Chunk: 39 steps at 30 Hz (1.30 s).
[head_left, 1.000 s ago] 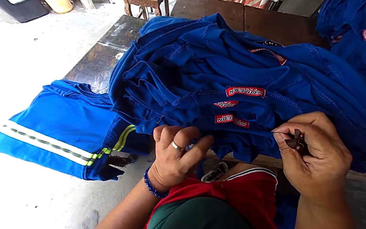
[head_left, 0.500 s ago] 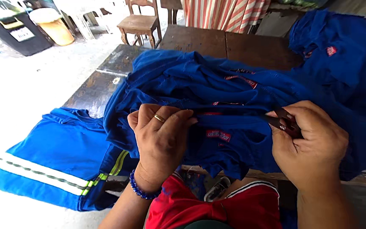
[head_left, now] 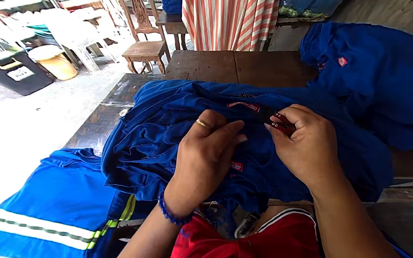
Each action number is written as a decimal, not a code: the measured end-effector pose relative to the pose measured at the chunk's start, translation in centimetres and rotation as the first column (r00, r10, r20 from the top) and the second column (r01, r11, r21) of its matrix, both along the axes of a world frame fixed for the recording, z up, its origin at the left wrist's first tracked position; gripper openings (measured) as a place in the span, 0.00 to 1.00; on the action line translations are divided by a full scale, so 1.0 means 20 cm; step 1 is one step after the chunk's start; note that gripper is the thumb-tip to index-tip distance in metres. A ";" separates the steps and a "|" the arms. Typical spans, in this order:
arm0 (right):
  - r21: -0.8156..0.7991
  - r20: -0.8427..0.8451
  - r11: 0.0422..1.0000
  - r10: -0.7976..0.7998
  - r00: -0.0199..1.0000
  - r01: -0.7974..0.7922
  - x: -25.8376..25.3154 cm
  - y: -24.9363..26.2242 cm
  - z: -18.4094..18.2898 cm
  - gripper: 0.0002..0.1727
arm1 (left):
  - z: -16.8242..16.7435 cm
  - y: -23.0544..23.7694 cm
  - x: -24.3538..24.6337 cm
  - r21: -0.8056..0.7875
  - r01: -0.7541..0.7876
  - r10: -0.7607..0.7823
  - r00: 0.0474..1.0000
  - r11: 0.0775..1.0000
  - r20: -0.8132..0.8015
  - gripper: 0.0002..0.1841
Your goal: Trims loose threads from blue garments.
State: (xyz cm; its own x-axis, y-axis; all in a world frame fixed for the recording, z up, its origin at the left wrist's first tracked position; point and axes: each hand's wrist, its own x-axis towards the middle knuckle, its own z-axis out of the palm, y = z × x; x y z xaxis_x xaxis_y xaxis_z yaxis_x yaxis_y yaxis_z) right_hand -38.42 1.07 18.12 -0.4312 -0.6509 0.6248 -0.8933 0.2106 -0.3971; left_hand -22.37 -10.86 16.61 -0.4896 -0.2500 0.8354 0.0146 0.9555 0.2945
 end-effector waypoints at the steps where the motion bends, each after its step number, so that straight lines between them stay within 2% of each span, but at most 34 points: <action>1: -0.004 -0.005 1.000 0.005 1.000 -0.005 0.00 0.00 0.00 0.05 | -0.01 -0.03 -0.03 -0.008 0.001 0.000 0.998 1.000 0.056 0.10; 4: -0.006 0.023 1.000 0.006 1.000 -0.005 0.00 0.00 0.00 0.04 | -0.03 -0.12 -0.10 -0.008 0.034 -0.032 0.988 0.999 0.154 0.09; 10: -0.052 0.223 0.996 0.085 0.971 -0.076 0.02 0.07 0.03 0.16 | -0.07 -0.25 -0.11 0.167 0.327 -0.335 0.942 0.930 0.026 0.06; 15: -0.196 0.100 0.966 0.190 0.977 -0.168 0.16 0.21 0.01 0.12 | -0.07 -0.29 -0.10 0.212 0.389 -0.411 0.909 0.896 0.066 0.08; 21: -0.073 -0.016 0.995 0.064 0.998 -0.065 0.24 0.14 -0.12 0.13 | -0.08 -0.30 -0.09 0.274 0.420 -0.444 0.895 0.865 0.030 0.09; 30: -0.089 -0.100 0.995 0.038 0.994 -0.047 0.24 0.05 -0.13 0.11 | -0.10 -0.29 -0.08 0.266 0.406 -0.419 0.908 0.874 -0.006 0.10; 32: -0.109 -0.101 0.993 0.045 0.994 -0.056 0.23 0.04 -0.14 0.10 | -0.10 -0.30 -0.07 0.315 0.433 -0.442 0.896 0.845 -0.044 0.10; 35: -0.192 0.048 0.967 0.181 0.982 -0.169 0.17 0.06 -0.16 0.09 | -0.11 -0.31 -0.05 0.444 0.539 -0.501 0.840 0.716 -0.211 0.10; 37: -0.274 0.179 0.923 0.326 0.928 -0.271 0.13 0.09 -0.17 0.08 | -0.13 -0.32 -0.04 0.486 0.597 -0.512 0.800 0.638 -0.311 0.09; 39: -0.348 0.269 0.877 0.431 0.861 -0.331 0.10 0.11 -0.17 0.08 | -0.13 -0.32 -0.04 0.486 0.614 -0.513 0.788 0.622 -0.340 0.09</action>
